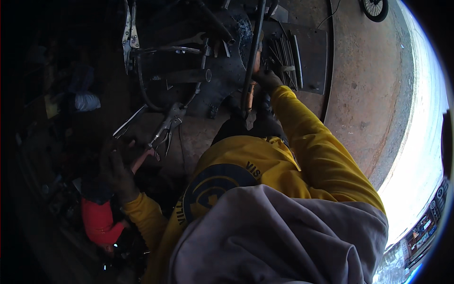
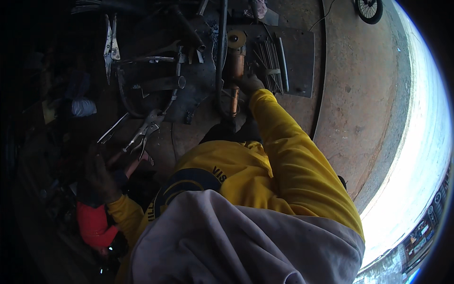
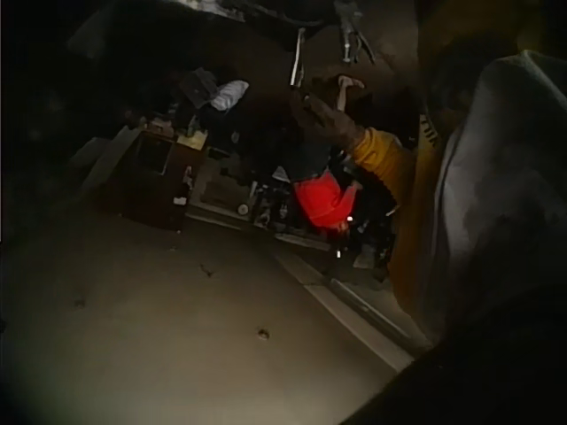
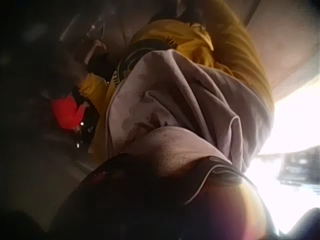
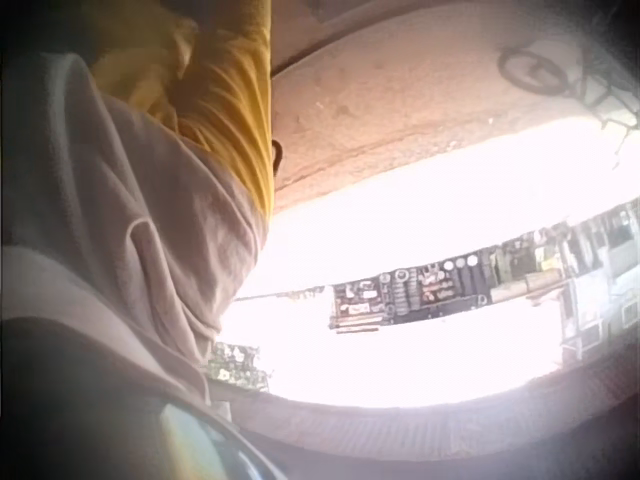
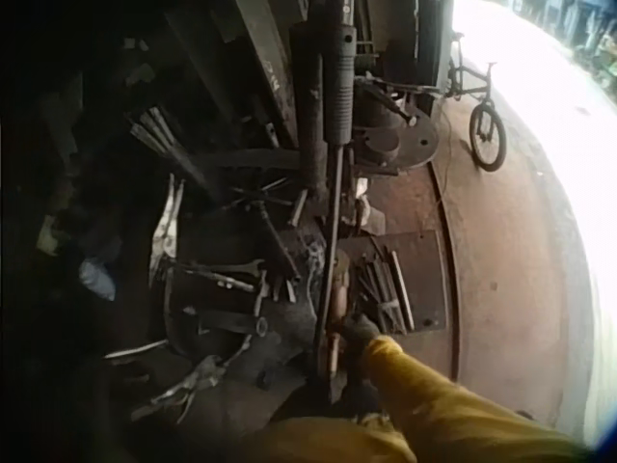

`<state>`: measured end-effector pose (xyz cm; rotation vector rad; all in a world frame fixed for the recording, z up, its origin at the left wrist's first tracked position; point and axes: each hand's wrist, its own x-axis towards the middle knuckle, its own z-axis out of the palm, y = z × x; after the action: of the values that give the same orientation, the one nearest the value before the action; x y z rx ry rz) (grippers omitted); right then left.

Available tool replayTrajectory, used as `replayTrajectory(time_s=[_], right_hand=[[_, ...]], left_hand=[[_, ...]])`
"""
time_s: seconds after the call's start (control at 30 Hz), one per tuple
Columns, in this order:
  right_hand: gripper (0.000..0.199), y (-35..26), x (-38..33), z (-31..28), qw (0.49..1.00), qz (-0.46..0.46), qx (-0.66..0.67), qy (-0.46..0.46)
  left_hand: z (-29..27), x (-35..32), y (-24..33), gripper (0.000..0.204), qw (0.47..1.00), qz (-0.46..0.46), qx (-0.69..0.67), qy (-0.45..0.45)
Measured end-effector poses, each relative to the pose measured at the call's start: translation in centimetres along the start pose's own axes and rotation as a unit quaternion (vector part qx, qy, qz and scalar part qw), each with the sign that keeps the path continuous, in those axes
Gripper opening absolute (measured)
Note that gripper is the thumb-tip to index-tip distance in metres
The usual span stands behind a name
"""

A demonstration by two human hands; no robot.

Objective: The person fits metal plates together by hand, secures them with clamps, and uses an angle grinder to grind down edges and surfaces of the metal assembly.

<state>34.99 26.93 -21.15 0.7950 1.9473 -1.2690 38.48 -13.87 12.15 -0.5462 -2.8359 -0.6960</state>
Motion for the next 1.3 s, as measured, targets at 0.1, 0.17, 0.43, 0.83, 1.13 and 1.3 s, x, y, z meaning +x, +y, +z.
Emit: replayTrajectory(time_s=[0.1, 0.17, 0.43, 0.83, 1.13, 1.3], right_hand=[[0.066, 5.9, 9.4, 4.3, 0.985, 0.042, 0.118, -0.122], [0.063, 6.1, 9.5, 7.0, 0.965, 0.075, 0.214, -0.133], [0.052, 7.6, 9.2, 9.8, 0.857, 0.097, 0.497, -0.093], [0.030, 7.6, 0.1, 2.1, 0.931, -0.098, 0.347, -0.058], [0.045, 11.1, -18.3, -0.8, 0.923, -0.114, 0.297, 0.219], [0.061, 11.4, -28.2, -3.7, 0.866, -0.247, 0.004, 0.434]], left_hand=[[-0.6, 2.2, 1.4, 0.036, 0.973, 0.109, 0.192, -0.071], [-0.2, 0.0, 2.8, 0.031, 0.989, -0.109, 0.090, -0.038], [2.3, -6.3, 1.2, 0.028, 0.972, -0.165, 0.096, -0.136], [6.8, -14.8, -0.9, 0.015, 0.968, -0.187, -0.115, -0.125], [9.0, -12.3, 3.8, 0.014, 0.958, -0.118, -0.221, -0.143], [12.6, -5.0, 12.5, 0.027, 0.902, 0.074, -0.342, -0.253]])
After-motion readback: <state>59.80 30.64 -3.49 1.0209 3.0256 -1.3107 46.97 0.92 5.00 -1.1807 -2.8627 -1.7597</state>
